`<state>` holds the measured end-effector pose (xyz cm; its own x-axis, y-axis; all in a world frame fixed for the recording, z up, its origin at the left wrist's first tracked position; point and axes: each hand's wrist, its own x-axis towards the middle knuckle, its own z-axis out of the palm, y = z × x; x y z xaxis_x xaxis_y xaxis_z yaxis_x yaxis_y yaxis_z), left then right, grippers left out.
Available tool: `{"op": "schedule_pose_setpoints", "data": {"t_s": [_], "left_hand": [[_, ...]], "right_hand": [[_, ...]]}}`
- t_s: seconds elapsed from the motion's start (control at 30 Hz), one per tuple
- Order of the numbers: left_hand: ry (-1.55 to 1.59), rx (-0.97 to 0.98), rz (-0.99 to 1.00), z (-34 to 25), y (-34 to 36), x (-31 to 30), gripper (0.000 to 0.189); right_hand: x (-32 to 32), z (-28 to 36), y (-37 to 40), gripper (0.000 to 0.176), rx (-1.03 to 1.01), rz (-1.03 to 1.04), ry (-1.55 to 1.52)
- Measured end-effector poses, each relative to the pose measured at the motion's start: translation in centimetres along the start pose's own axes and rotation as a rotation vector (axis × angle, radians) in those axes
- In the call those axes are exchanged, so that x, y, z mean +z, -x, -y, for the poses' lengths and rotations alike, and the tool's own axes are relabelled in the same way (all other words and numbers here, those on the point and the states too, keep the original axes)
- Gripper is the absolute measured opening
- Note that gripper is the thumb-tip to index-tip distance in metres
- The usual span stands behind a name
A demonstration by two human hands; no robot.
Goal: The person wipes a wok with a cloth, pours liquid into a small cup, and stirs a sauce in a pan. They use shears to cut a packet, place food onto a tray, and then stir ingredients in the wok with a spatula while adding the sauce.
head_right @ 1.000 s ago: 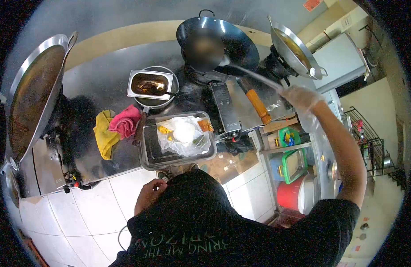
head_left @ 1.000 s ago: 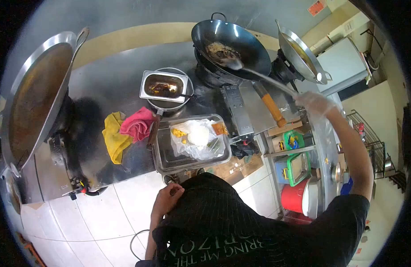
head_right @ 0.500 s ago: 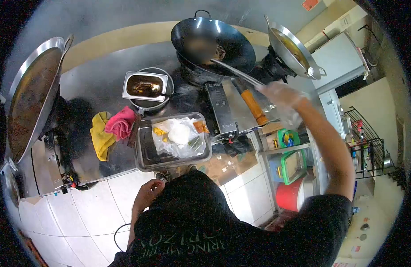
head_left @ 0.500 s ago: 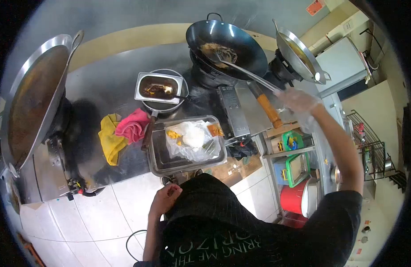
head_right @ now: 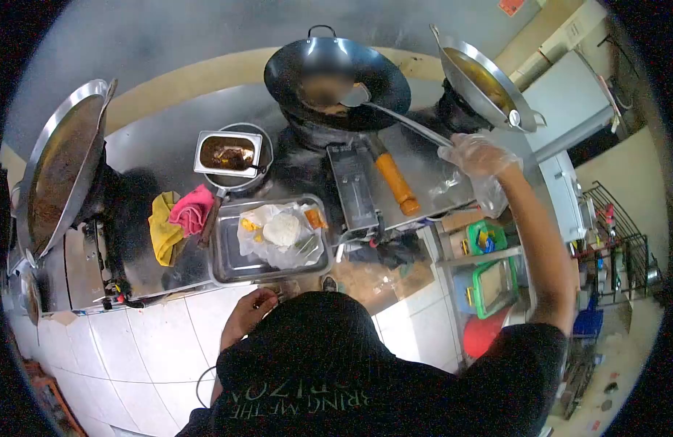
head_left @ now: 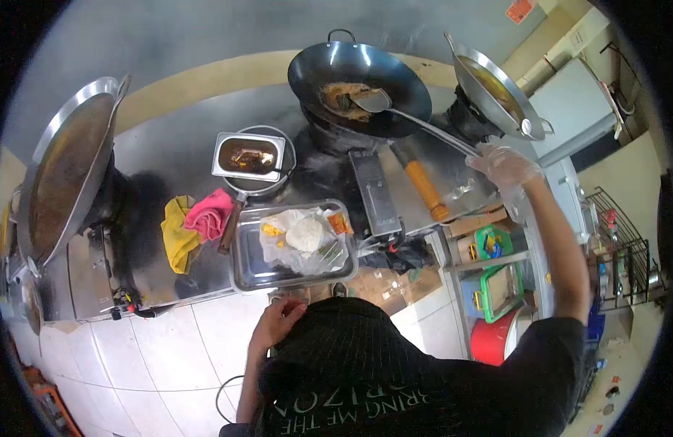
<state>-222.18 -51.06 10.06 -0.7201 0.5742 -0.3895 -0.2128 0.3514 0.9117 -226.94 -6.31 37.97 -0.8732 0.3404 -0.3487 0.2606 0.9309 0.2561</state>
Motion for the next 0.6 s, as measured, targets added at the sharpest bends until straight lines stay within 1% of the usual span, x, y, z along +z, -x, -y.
{"op": "schedule_pose_setpoints", "data": {"t_s": [0.07, 0.1, 0.13, 0.17, 0.2, 0.23, 0.27, 0.3, 0.33, 0.37, 0.43, 0.47, 0.5, 0.53, 0.6], "left_hand": [[0.094, 0.028, 0.047, -2.0, -1.7, 2.2, 0.027], [0.132, 0.039, 0.073, -3.3, -2.5, 3.3, 0.028], [0.189, 0.066, 0.104, -4.8, -3.5, 4.5, 0.028], [0.241, 0.091, 0.139, -6.5, -4.6, 6.2, 0.029], [0.293, 0.115, 0.173, -8.2, -5.8, 7.9, 0.030], [0.362, 0.082, 0.190, -10.5, -6.5, 9.6, 0.034], [0.435, 0.051, 0.204, -12.8, -7.4, 11.4, 0.037], [0.559, -0.017, 0.262, -14.4, -8.7, 13.1, 0.041], [0.684, -0.084, 0.321, -15.7, -10.0, 14.6, 0.044], [0.794, -0.102, 0.359, -17.1, -10.7, 15.9, 0.045], [1.015, -0.147, 0.434, -19.5, -11.5, 17.9, 0.047], [1.073, -0.139, 0.428, -20.1, -11.8, 18.7, 0.041], [1.065, -0.138, 0.390, -19.9, -12.2, 19.4, 0.040], [1.065, -0.124, 0.352, -19.4, -12.7, 20.1, 0.038], [1.045, -0.073, 0.270, -19.2, -13.3, 20.7, 0.032]], "right_hand": [[-1.2, -1.1, 1.7, 0.031, -0.047, -0.270, -0.210], [-1.2, -2.1, 1.9, 0.031, -0.070, -0.400, -0.327], [-0.5, -4.3, 0.3, 0.033, -0.099, -0.485, -0.529], [0.2, -6.2, -0.2, 0.032, -0.061, -0.536, -0.685], [-1.6, -5.3, 0.7, 0.031, -0.022, -0.583, -0.842], [-2.5, -4.5, 0.9, 0.030, 0.016, -0.627, -0.996], [-2.0, -4.2, -0.5, 0.028, -0.124, -0.830, -1.128], [-1.7, -3.6, -2.2, 0.027, -0.270, -1.036, -1.254], [-2.0, -1.8, -3.0, 0.021, -0.264, -1.078, -1.303], [-2.2, 0.1, -3.7, 0.016, -0.253, -1.119, -1.356], [-0.2, 2.8, -7.3, 0.005, -0.728, -0.986, -1.938], [0.8, 2.5, -6.9, 0.009, -0.707, -0.947, -1.880], [2.0, 2.4, -6.0, 0.015, -0.695, -0.904, -1.810], [3.8, 1.6, -5.0, 0.012, -0.723, -0.853, -1.904], [6.6, -0.7, -5.0, 0.013, -0.808, -0.820, -1.994]]}}
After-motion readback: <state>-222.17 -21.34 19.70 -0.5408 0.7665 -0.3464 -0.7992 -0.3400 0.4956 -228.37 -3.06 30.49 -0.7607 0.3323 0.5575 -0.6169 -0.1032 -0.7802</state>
